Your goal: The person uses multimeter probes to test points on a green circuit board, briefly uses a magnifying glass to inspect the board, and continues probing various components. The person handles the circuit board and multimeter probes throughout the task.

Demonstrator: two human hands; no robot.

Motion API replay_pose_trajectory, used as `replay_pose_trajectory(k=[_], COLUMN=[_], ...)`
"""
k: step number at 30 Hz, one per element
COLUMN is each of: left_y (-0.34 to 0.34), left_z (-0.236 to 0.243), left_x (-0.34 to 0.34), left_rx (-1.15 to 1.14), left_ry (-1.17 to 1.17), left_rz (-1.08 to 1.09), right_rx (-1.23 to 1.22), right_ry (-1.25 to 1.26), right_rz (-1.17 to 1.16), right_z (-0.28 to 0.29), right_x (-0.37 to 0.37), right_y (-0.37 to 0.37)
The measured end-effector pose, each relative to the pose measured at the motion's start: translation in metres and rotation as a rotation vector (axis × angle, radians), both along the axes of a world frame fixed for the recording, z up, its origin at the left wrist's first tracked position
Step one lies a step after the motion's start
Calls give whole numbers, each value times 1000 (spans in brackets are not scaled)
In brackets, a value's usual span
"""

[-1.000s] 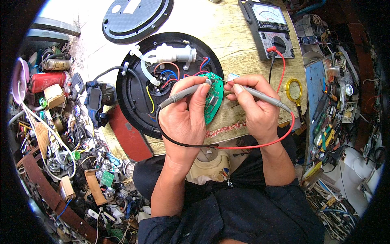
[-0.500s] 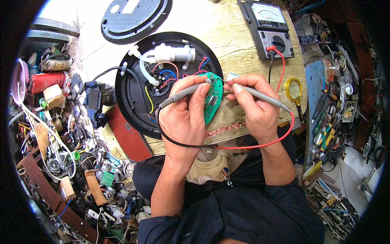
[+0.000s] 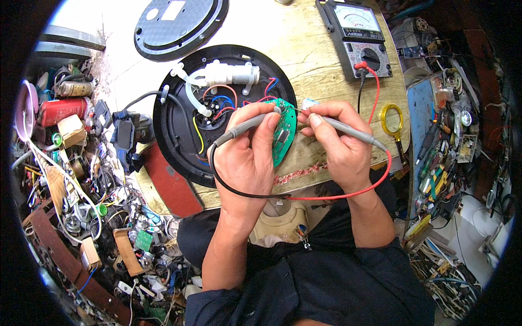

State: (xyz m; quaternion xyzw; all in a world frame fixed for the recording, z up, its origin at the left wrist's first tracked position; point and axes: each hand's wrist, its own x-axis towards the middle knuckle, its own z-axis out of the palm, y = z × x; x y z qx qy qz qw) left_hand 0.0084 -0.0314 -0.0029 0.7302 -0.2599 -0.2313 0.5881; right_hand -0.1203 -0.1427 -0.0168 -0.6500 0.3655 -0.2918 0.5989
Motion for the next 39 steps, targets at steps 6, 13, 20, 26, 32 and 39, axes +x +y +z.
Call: replay_pose_trajectory(k=[6,13,20,26,32,39], left_y=[1,-1,-1,0,-2,-2], left_z=[-1,2,1,7,6,9], left_x=[0,2,2,3,2,1], left_rx=[-5,52,46,98,79,83], left_ry=[-18,-58,-87,-45,-119,-165], left_rz=[8,0,9,-10,-1,-4], right_rx=[-21,-58,-75,-65,-44,-37], right_ry=[-21,24,1,20,8,36], right_rz=[-6,4,5,9,8,16], right_z=[-2,-6,-7,-6,-5,-4], right_x=[2,-2,0,-1,-1,-1], right_y=[0,-2,-1,-2,-1,-2])
